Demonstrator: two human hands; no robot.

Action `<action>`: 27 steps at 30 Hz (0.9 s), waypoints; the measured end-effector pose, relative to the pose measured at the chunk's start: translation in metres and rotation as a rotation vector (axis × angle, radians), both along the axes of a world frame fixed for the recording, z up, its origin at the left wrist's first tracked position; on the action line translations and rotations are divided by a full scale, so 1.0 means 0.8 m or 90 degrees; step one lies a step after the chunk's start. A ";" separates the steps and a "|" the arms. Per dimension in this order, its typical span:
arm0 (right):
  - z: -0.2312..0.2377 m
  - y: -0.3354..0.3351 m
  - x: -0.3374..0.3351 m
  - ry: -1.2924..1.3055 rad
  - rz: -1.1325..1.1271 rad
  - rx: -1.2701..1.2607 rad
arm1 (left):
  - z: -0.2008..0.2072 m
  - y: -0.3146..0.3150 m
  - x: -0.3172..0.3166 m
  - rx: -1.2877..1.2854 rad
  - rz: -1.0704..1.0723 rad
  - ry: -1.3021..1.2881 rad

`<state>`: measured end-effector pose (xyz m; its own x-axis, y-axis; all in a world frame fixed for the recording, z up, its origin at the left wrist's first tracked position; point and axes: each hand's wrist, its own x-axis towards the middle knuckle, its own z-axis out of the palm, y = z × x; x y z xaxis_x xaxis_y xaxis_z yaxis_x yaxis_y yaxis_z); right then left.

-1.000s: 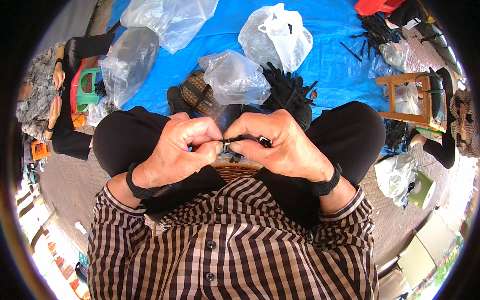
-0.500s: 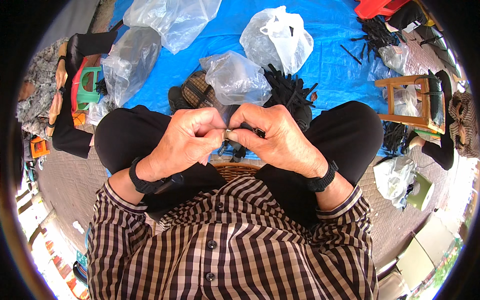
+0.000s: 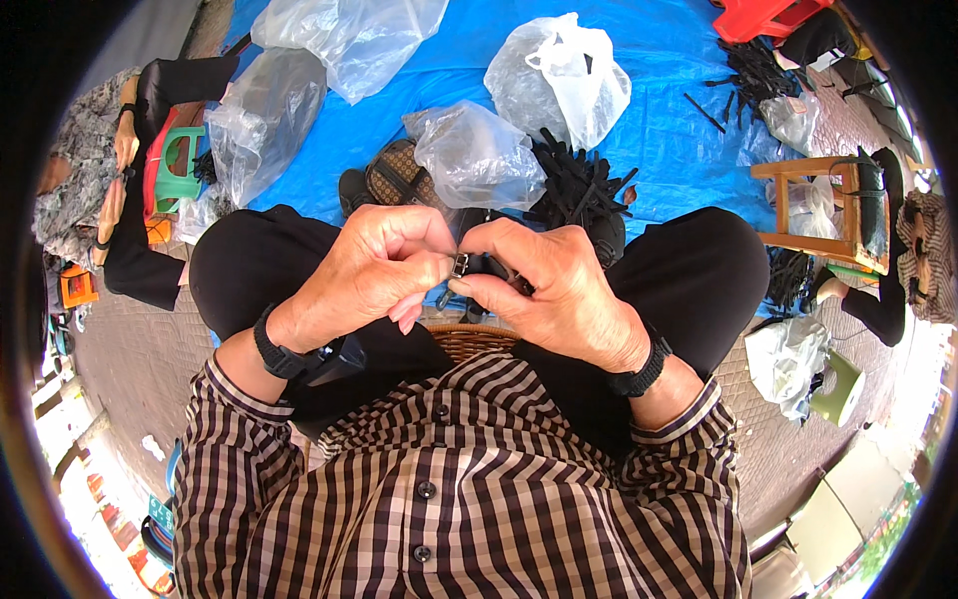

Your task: The recorder is assembling black straps and buckles by threading and fastening them together.

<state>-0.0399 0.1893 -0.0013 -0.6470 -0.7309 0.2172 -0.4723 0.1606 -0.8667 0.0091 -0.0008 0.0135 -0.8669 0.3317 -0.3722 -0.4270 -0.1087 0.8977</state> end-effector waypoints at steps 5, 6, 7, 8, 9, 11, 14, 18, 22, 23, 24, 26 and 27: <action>-0.003 0.003 0.000 0.149 0.025 0.001 | -0.002 0.000 0.000 -0.099 -0.018 0.062; -0.002 0.004 0.000 0.189 0.036 0.028 | -0.004 0.000 0.000 -0.129 -0.028 0.082; -0.001 0.004 0.000 0.185 0.038 0.028 | -0.004 0.000 0.000 -0.130 -0.027 0.077; -0.001 0.003 0.000 0.211 0.051 0.033 | -0.003 -0.001 0.000 -0.115 -0.025 0.064; -0.001 0.005 0.000 0.239 0.061 0.040 | -0.003 0.000 -0.001 -0.098 -0.026 0.053; -0.005 0.003 0.004 0.272 0.058 0.033 | -0.006 -0.001 -0.002 -0.089 -0.035 0.032; -0.003 0.005 0.007 0.330 0.077 0.054 | -0.001 0.000 -0.003 -0.094 -0.050 0.015; -0.004 0.005 0.005 0.326 0.068 0.058 | -0.002 0.004 -0.003 -0.102 -0.051 0.000; -0.003 0.004 -0.001 0.128 0.037 0.027 | -0.014 0.005 0.002 -0.115 -0.015 0.080; -0.004 0.003 0.000 0.130 0.036 0.027 | -0.016 0.005 0.004 -0.139 -0.009 0.119; -0.005 0.002 0.000 0.085 0.028 0.013 | -0.018 0.006 0.005 -0.140 -0.009 0.121; -0.002 0.003 -0.001 0.041 0.018 -0.001 | -0.020 0.008 0.008 -0.169 0.022 0.136; 0.006 0.006 -0.003 -0.046 0.027 0.034 | -0.021 0.008 0.009 -0.169 0.022 0.137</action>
<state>-0.0423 0.1941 0.0035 -0.6281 -0.7669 0.1317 -0.4167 0.1886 -0.8893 0.0159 0.0055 -0.0032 -0.9438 0.2171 -0.2494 -0.2251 0.1307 0.9655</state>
